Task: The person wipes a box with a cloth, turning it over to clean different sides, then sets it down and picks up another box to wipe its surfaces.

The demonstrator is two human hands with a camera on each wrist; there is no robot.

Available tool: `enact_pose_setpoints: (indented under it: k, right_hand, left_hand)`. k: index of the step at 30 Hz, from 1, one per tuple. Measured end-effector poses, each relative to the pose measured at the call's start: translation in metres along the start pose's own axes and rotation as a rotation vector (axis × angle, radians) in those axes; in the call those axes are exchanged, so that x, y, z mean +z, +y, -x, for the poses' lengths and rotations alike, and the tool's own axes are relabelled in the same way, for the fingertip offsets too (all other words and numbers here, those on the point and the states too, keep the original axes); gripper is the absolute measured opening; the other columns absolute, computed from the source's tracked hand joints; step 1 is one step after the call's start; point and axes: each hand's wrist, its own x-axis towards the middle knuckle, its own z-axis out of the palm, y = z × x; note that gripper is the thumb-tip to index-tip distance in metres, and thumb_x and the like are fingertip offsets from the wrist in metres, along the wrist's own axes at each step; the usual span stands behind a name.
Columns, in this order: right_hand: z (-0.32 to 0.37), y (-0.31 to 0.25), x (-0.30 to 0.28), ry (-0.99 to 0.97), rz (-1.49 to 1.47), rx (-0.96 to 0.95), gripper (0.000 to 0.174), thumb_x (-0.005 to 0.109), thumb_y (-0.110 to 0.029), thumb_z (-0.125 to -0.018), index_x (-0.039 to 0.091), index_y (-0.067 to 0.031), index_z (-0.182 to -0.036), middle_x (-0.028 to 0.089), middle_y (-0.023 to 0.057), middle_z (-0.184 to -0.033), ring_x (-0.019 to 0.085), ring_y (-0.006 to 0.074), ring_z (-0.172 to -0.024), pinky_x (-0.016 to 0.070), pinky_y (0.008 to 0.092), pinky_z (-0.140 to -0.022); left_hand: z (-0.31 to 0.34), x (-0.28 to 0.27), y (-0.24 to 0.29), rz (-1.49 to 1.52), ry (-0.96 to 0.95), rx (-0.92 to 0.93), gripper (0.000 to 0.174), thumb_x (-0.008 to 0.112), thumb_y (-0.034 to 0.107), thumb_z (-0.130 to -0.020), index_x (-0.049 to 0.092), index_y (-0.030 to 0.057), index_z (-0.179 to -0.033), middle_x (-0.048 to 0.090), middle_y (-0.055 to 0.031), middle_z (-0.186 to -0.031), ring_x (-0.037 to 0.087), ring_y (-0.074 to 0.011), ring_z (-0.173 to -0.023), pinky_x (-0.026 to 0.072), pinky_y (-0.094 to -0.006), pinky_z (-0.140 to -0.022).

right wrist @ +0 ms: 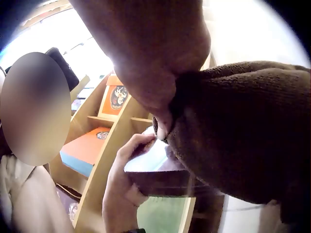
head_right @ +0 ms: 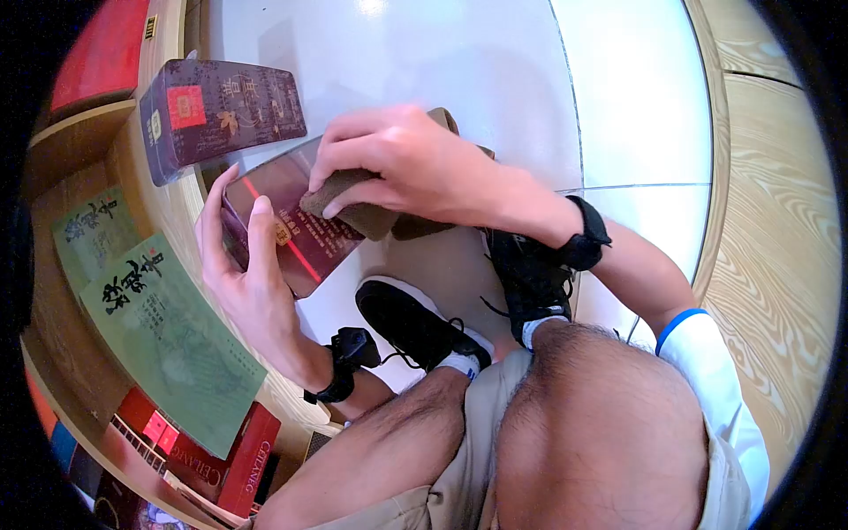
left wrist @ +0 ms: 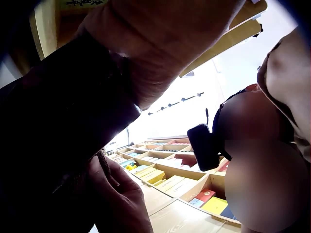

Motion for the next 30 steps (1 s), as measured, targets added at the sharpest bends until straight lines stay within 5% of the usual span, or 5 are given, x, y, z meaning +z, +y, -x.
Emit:
enact_pose_setpoints:
  k: [19,22,25,27,30]
  right_hand:
    - [-0.008,0.01,0.028,0.104,-0.035,0.013,0.02,0.079,-0.007,-0.085,0.073,-0.0039,-0.105,0.071,0.0118,-0.099,0.071,0.0355,-0.091,0.0581,0.042,-0.082]
    - [-0.009,0.011,0.027,0.105,-0.044,0.034,0.02,0.079,-0.007,-0.085,0.073,-0.0039,-0.104,0.072,0.0119,-0.099,0.071,0.0359,-0.092,0.0581,0.0419,-0.082]
    - [-0.011,0.012,0.025,0.096,-0.043,0.03,0.019,0.079,-0.007,-0.086,0.074,-0.0041,-0.104,0.072,0.0124,-0.099,0.071,0.0363,-0.092,0.0579,0.0419,-0.083]
    - [-0.012,0.014,0.026,0.098,-0.046,0.018,0.019,0.079,-0.008,-0.086,0.074,-0.0042,-0.103,0.072,0.0127,-0.099,0.071,0.0363,-0.093,0.0578,0.0418,-0.083]
    - [-0.014,0.019,0.026,0.128,-0.025,0.032,0.019,0.078,-0.008,-0.086,0.074,-0.0044,-0.104,0.072,0.0133,-0.099,0.071,0.0363,-0.093,0.0578,0.0417,-0.083]
  left_hand:
    - [-0.001,-0.002,-0.006,0.006,-0.019,0.072,0.035,0.072,0.014,-0.095,0.071,0.0052,-0.129,0.065,-0.0165,-0.126,0.062,-0.0315,-0.118,0.0482,-0.0441,-0.104]
    - [-0.001,-0.003,-0.002,-0.051,-0.031,0.089,0.033,0.068,0.01,-0.098,0.07,0.0014,-0.13,0.067,-0.0111,-0.127,0.061,-0.0208,-0.117,0.0465,-0.0351,-0.106]
    - [-0.001,-0.002,-0.004,-0.046,-0.027,0.098,0.034,0.068,0.009,-0.098,0.07,0.0013,-0.13,0.067,-0.0121,-0.128,0.061,-0.0221,-0.119,0.0455,-0.0358,-0.107]
    - [-0.002,-0.001,-0.006,-0.004,-0.02,0.105,0.035,0.072,0.014,-0.095,0.07,0.0047,-0.129,0.064,-0.0169,-0.125,0.062,-0.0327,-0.118,0.048,-0.0452,-0.104]
    - [-0.002,-0.001,-0.004,-0.016,-0.022,0.11,0.035,0.072,0.014,-0.095,0.07,0.0046,-0.129,0.064,-0.0169,-0.125,0.062,-0.0326,-0.118,0.0481,-0.0452,-0.104]
